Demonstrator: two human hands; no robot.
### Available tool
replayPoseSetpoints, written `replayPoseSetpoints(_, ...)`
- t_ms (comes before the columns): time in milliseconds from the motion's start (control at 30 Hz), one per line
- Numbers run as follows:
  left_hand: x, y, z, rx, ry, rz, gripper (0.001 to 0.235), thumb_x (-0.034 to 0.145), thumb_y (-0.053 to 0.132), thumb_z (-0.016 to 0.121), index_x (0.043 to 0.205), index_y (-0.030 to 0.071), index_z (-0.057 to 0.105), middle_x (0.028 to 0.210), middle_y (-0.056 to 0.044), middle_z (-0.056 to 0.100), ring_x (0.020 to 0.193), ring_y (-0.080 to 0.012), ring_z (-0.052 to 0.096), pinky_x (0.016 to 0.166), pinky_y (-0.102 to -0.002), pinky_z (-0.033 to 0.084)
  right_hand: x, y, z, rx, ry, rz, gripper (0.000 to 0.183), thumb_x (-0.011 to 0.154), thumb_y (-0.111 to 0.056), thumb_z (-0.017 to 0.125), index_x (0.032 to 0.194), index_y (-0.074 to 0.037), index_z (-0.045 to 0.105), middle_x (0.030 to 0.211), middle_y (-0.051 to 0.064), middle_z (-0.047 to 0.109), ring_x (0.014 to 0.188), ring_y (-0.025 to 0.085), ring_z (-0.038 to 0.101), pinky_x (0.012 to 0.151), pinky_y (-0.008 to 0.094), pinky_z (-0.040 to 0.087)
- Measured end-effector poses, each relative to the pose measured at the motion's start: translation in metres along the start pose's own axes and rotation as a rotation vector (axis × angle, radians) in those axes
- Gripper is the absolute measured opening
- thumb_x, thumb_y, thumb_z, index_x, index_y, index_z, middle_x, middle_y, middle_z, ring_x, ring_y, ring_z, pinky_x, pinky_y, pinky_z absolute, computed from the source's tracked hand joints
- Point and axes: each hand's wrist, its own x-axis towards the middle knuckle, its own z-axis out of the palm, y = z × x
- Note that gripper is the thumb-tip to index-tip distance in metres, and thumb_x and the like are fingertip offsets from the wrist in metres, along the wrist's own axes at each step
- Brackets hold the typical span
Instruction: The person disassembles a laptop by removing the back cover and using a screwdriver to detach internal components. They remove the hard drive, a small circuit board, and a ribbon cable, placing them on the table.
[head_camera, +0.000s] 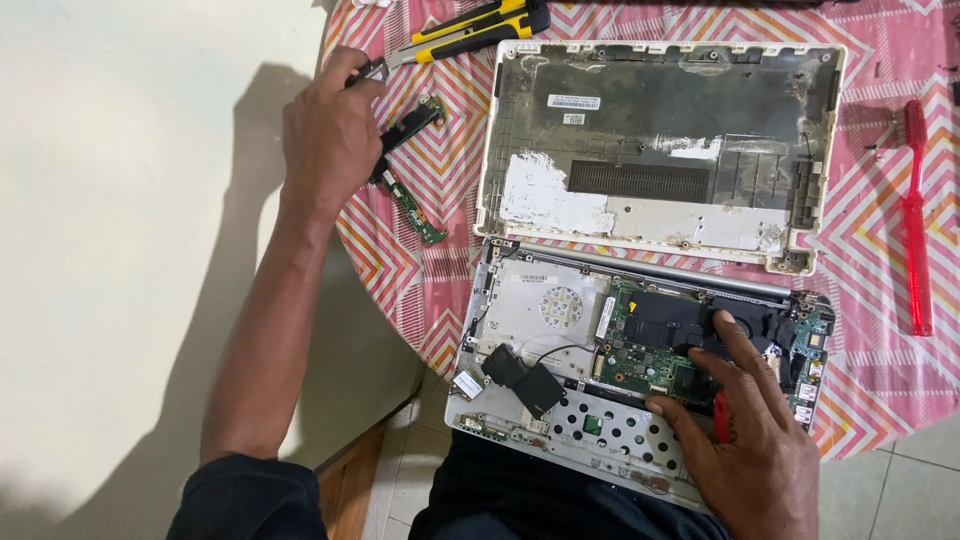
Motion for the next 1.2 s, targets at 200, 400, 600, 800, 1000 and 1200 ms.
replayPoseSetpoints(200, 0.000, 0.013, -0.019, -0.073, -0.111, 0.025, 0.020, 0.089, 0.020, 0.065, 0.088, 0.003, 0.076, 0.112, -0.010, 0.054, 0.076, -0.0292, 0.066, 0.057, -0.048, 0.055, 0.000, -0.001, 0.001, 0.001, 0.055, -0.049, 0.056, 0.072, -0.037, 0.076, 0.122, -0.018, 0.061, 0.152, -0.001, 0.048, 0.135, 0.029, 0.053, 0.077, 0.052, 0.058)
replayPoseSetpoints(400, 0.002, 0.018, -0.018, 0.025, -0.212, 0.059, 0.028, 0.088, 0.031, 0.075, 0.100, 0.006, 0.076, 0.117, -0.009, 0.049, 0.095, -0.0298, 0.063, 0.053, -0.050, 0.058, -0.001, 0.000, -0.001, 0.025, 0.021, -0.072, 0.058, 0.075, -0.036, 0.073, 0.128, -0.020, 0.056, 0.154, -0.001, 0.042, 0.138, 0.034, 0.049, 0.080, 0.055, 0.061)
replayPoseSetpoints(600, 0.006, 0.018, -0.016, 0.042, -0.240, 0.046, 0.027, 0.093, 0.028, 0.072, 0.098, 0.002, 0.074, 0.118, -0.011, 0.046, 0.095, -0.0287, 0.060, 0.057, -0.048, 0.059, -0.002, 0.002, 0.000, 0.011, 0.042, -0.081, 0.056, 0.075, -0.039, 0.073, 0.126, -0.019, 0.059, 0.154, -0.003, 0.043, 0.132, 0.031, 0.054, 0.072, 0.054, 0.060)
replayPoseSetpoints(800, 0.010, 0.022, -0.012, 0.068, -0.253, 0.031, 0.024, 0.094, 0.026, 0.071, 0.096, 0.002, 0.074, 0.114, -0.012, 0.045, 0.087, -0.0293, 0.062, 0.058, -0.048, 0.059, -0.002, 0.001, -0.001, 0.015, 0.036, -0.073, 0.055, 0.076, -0.040, 0.072, 0.126, -0.020, 0.059, 0.154, -0.003, 0.043, 0.129, 0.028, 0.056, 0.068, 0.052, 0.059)
replayPoseSetpoints(1000, 0.013, 0.019, -0.007, 0.067, -0.266, -0.004, 0.030, 0.095, 0.031, 0.069, 0.096, 0.001, 0.071, 0.117, -0.014, 0.047, 0.097, -0.0270, 0.058, 0.061, -0.048, 0.059, -0.002, 0.002, -0.002, 0.012, 0.018, -0.067, 0.057, 0.077, -0.041, 0.071, 0.129, -0.022, 0.057, 0.155, -0.005, 0.039, 0.123, 0.026, 0.058, 0.064, 0.050, 0.061)
replayPoseSetpoints(1200, 0.003, 0.019, -0.008, 0.055, -0.251, 0.034, 0.028, 0.095, 0.030, 0.068, 0.098, 0.003, 0.071, 0.116, -0.012, 0.043, 0.099, -0.0253, 0.057, 0.065, -0.047, 0.060, -0.002, 0.005, -0.001, 0.008, -0.024, -0.035, 0.062, 0.075, -0.043, 0.070, 0.131, -0.022, 0.055, 0.156, -0.006, 0.036, 0.127, 0.025, 0.056, 0.062, 0.049, 0.062)
